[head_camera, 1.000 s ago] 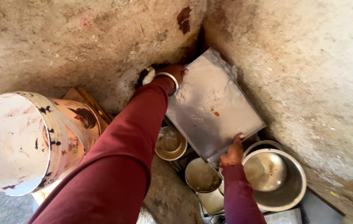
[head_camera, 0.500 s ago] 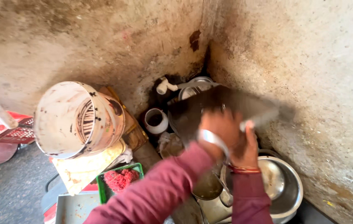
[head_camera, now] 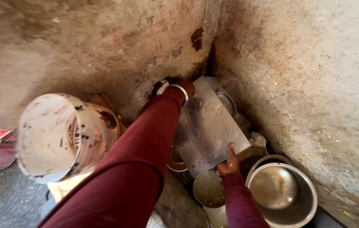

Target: The person washes a metal tray under a tap, dries it with a cloth, and rubs a white substance onto the inner surface of the tray using a cloth.

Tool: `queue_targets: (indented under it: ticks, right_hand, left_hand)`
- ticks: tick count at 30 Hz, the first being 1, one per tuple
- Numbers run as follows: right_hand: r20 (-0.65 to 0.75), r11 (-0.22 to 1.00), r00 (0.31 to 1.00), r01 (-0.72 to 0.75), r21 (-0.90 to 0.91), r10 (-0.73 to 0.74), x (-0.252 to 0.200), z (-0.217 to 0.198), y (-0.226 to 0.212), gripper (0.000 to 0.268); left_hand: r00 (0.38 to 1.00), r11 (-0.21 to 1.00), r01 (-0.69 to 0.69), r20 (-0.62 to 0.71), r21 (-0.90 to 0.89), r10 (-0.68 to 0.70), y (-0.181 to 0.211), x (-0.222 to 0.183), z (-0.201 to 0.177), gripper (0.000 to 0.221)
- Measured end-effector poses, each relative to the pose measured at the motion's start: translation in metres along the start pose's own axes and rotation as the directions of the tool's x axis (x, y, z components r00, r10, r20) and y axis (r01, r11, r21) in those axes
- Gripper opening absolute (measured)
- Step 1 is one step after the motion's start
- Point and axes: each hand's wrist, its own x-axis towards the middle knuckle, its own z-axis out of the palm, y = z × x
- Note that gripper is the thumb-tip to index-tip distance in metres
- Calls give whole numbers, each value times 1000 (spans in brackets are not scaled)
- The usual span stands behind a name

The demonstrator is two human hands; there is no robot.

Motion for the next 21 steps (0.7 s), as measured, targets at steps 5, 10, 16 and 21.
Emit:
queue_targets:
  ticks: [5,10,16,21]
  right_hand:
    - [-8,1000,1000,-14,19,14,14,2,12,85]
    - [-41,1000,999,5,-26,-6,23,3,16,90]
    - [-210,983,973,58,-175,-95,34,0,3,92]
    - [-43,962,984,161,-220,-175,30,9,-23,89]
  left_hand:
    - [996,999,-27,88,31,24,-14,13,15,33]
    - [994,995,-37,107,97,27,-7,-5,-2,36]
    - [991,988,127,-17,-85,-129,2,-44,-16,31]
    - [878,839,405,-104,-364,-468,0,-72,-24,34]
